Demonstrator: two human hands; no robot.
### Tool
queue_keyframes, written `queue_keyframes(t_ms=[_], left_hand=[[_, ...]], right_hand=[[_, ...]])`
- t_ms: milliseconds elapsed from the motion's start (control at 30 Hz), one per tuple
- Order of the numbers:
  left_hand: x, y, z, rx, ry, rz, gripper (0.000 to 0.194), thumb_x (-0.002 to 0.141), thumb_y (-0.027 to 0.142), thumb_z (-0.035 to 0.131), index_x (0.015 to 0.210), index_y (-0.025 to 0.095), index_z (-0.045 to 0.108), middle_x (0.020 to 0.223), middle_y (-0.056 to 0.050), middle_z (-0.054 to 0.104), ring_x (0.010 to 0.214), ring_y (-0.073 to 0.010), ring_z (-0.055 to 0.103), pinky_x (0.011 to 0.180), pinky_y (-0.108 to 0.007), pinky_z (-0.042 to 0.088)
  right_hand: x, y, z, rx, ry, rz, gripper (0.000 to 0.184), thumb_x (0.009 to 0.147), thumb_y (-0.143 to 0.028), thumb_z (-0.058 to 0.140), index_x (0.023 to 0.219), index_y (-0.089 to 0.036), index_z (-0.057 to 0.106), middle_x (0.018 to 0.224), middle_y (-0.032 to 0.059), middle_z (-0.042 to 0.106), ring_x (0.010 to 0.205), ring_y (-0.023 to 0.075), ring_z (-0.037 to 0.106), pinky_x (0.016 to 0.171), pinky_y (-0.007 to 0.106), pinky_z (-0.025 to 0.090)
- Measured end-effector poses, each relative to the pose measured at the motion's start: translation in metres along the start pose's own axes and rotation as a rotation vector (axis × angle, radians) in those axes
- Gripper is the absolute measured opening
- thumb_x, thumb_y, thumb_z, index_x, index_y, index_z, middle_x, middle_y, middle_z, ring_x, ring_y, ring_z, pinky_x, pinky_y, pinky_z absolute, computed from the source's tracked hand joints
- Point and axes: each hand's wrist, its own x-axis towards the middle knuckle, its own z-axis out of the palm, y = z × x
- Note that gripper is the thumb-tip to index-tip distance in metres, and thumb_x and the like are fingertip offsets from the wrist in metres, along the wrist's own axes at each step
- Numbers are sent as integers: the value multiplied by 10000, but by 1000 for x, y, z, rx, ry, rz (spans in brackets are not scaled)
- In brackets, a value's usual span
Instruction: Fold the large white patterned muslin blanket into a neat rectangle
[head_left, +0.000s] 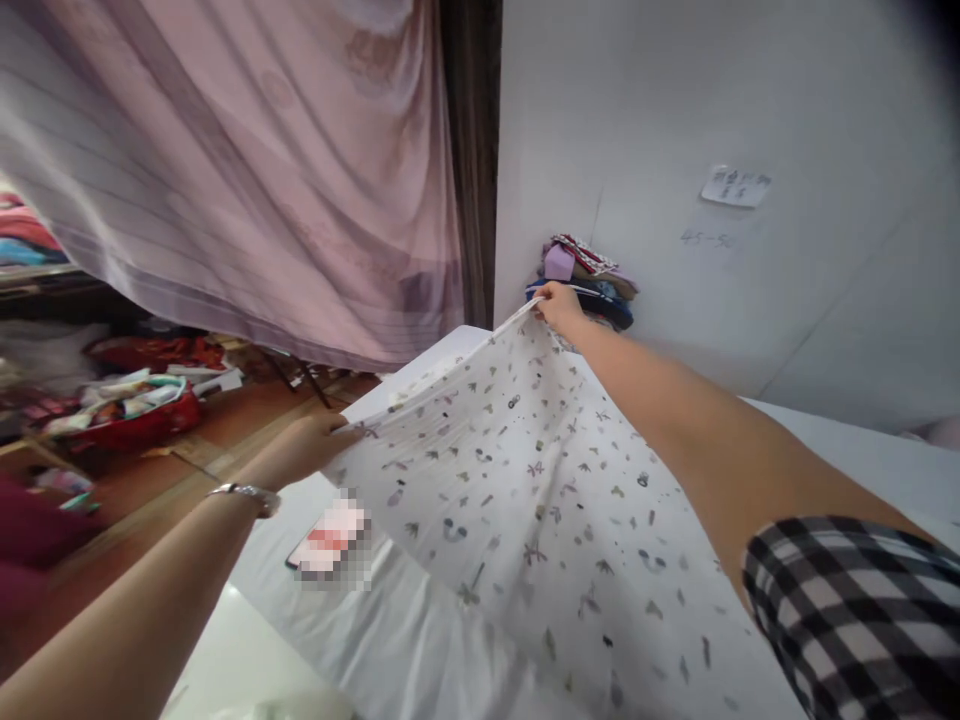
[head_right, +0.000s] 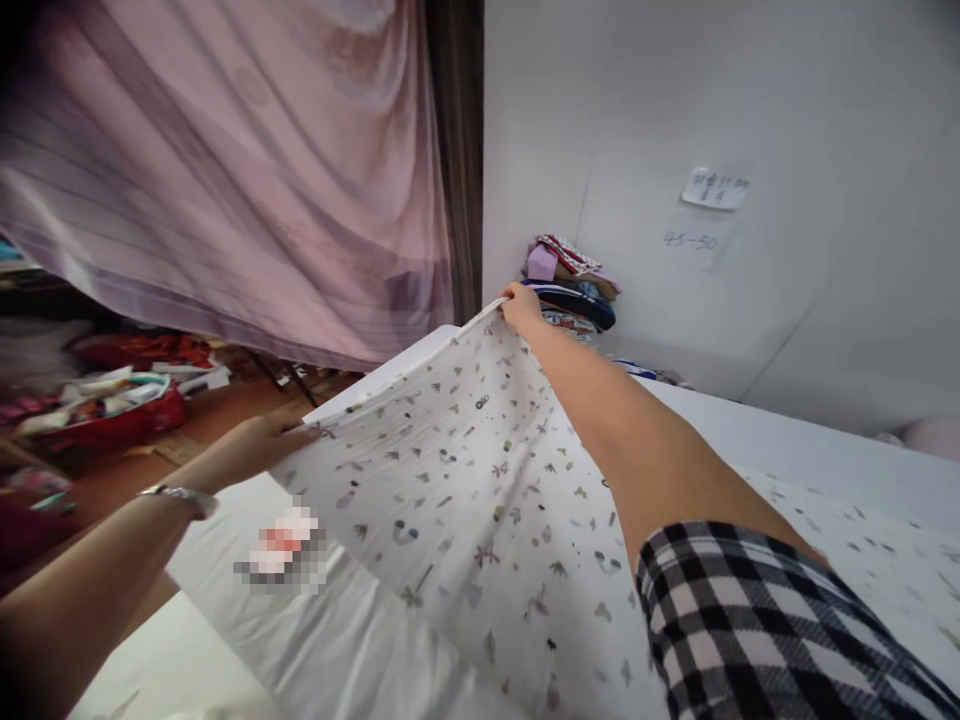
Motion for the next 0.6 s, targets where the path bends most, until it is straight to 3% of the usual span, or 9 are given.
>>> queue_keyframes(t_ms=[100,200,433,600], left_hand=[[4,-22,18,122,-119,-10,433,754,581,453,700,174,591,662,-10,602,649,-171,546,567,-244,333],[6,-32,28,152,-144,-23,420,764,576,416,667,190,549,660,-16,586,644,-177,551,559,-256,336],[8,-35,40,162,-174,-28,387,776,545,388,663,200,523,694,-28,585,640,-174,535,562,-266,325],[13,-37,49,229,-159,-18,309,744,476,444,644,199,535,706,-34,594,639,-170,523,556,-269,297]], right_hand=[[7,14,32,-124,-13,-10,162,669,-60,477,732,-174,575,718,2,591,719,141,569,743,310,505],[12,28,61,-215,-17,5,183,665,-67,470,747,-175,593,757,18,616,763,158,577,767,308,488],[16,59,105,-332,-34,50,238,665,-76,461,792,-176,635,814,63,658,836,212,599,803,321,459],[8,89,133,-403,-139,80,341,699,-144,500,1009,-147,643,1033,106,650,994,217,581,889,317,425]])
